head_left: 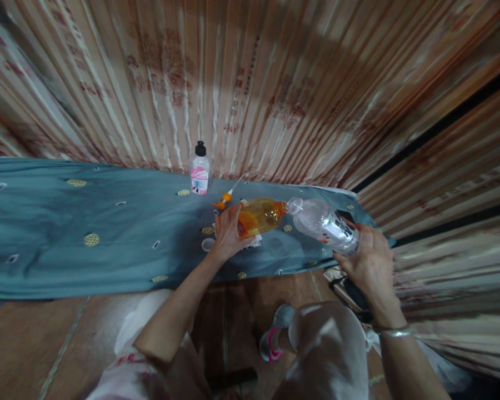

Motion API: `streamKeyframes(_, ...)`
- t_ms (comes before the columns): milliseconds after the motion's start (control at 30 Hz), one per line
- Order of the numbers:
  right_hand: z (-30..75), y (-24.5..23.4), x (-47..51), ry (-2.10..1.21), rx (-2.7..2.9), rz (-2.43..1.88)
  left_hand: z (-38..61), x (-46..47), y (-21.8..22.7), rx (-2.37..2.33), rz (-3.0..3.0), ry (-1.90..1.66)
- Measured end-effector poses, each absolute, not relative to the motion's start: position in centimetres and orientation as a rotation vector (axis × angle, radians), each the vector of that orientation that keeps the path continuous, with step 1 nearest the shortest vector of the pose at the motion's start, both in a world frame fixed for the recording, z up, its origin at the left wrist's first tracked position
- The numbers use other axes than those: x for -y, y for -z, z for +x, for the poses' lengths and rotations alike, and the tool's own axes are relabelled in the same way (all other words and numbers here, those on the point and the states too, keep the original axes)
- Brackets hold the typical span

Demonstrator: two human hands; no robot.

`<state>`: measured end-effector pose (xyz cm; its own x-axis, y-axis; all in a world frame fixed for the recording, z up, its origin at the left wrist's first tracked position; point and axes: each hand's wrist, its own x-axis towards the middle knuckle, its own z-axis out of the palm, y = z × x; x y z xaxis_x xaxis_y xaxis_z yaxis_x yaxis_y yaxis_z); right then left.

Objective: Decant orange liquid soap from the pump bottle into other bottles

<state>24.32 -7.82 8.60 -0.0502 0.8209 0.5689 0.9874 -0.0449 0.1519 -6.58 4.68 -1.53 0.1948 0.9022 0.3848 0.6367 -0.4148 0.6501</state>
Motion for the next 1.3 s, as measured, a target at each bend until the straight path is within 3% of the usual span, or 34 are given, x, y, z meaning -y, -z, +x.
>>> streamKeyframes(1300,24.62,-8.68,7.80,0.800,1.953,-1.937,-6.41,-4.71,1.78,-1.456,2.131,-1.112)
